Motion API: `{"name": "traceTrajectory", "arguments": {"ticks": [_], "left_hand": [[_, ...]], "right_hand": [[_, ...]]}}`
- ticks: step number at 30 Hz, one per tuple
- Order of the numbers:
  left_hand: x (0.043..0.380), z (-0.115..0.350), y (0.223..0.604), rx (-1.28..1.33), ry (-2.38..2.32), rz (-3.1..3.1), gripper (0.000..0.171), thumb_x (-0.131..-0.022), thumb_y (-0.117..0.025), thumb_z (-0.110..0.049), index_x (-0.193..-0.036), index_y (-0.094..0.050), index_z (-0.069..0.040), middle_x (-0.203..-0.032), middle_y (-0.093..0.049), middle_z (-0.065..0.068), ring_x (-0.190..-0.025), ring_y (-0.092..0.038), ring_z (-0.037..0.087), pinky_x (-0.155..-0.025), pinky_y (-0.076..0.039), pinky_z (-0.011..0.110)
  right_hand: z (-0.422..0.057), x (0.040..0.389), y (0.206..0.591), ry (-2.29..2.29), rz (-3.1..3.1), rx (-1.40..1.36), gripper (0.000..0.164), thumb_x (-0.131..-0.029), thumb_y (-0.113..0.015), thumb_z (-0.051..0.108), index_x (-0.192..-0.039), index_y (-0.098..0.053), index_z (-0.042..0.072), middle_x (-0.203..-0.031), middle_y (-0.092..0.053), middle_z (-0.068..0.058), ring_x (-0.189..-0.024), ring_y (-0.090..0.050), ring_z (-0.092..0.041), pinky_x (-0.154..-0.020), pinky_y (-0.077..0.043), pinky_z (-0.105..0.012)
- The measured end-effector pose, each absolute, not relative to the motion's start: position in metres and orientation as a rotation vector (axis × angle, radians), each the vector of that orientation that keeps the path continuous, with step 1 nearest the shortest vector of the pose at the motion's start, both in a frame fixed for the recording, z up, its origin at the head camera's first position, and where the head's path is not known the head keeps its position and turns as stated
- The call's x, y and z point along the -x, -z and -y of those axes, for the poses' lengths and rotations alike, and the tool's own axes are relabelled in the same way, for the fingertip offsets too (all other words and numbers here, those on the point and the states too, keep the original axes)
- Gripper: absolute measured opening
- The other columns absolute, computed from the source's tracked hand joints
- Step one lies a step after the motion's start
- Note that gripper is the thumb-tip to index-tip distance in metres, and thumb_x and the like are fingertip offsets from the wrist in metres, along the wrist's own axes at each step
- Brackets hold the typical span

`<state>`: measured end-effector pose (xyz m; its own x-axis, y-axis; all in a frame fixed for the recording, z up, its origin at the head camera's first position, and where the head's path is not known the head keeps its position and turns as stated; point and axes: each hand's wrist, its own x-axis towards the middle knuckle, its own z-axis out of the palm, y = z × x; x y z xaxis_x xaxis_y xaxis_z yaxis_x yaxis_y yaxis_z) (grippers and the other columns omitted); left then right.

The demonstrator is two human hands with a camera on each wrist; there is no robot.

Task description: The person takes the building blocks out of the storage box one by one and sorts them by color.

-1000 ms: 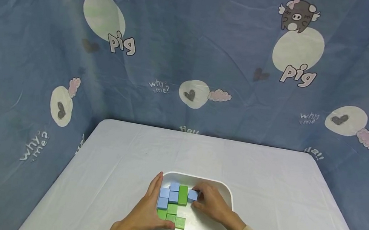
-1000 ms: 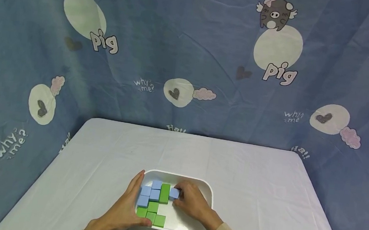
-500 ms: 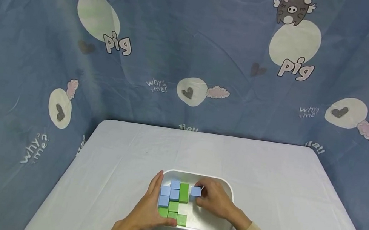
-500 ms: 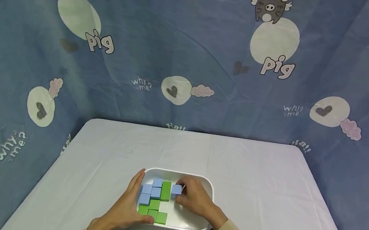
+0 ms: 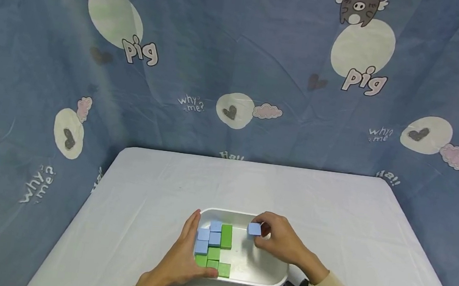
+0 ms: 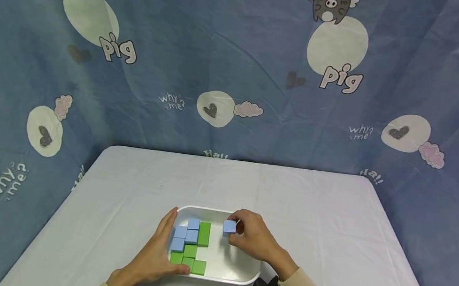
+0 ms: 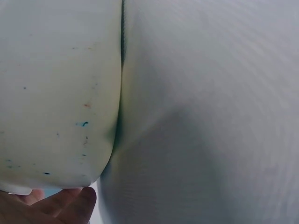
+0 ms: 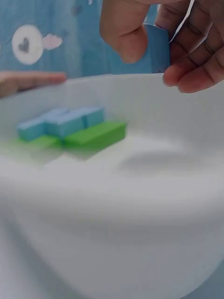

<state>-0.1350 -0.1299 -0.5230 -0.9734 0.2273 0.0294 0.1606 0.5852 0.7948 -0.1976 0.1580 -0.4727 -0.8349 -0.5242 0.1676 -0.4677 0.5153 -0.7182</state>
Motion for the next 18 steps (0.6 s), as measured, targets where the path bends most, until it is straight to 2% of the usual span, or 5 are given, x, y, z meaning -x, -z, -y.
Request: {"name": "traceTrajectory", "arguments": {"ticks": [10, 18], "left_hand": [[0.135, 0.131, 0.524, -0.318, -1.327, -2.724, 0.154, -0.054, -0.097, -0.057, -0.165, 0.001, -0.014, -0.171, -0.001, 0.001, -0.149, -0.025, 0.028, -0.114, -0.033, 0.051], [0.135, 0.132, 0.524, -0.318, -1.312, -2.722, 0.153, -0.056, -0.096, -0.058, -0.165, 0.001, -0.014, -0.171, 0.000, 0.002, -0.149, -0.026, 0.030, -0.114, -0.034, 0.051]], "right_hand": [[-0.187, 0.217, 0.450, 1.313, -2.737, 0.729, 0.030, -0.082, -0.076, 0.000, -0.111, -0.070, 0.005, -0.097, -0.068, -0.001, -0.079, -0.065, -0.012, -0.069, -0.056, -0.030], [-0.204, 0.232, 0.449, 1.305, -2.769, 0.683, 0.033, -0.081, -0.076, 0.000, -0.113, -0.069, 0.002, -0.094, -0.070, -0.004, -0.079, -0.067, -0.014, -0.069, -0.055, -0.031]]}}
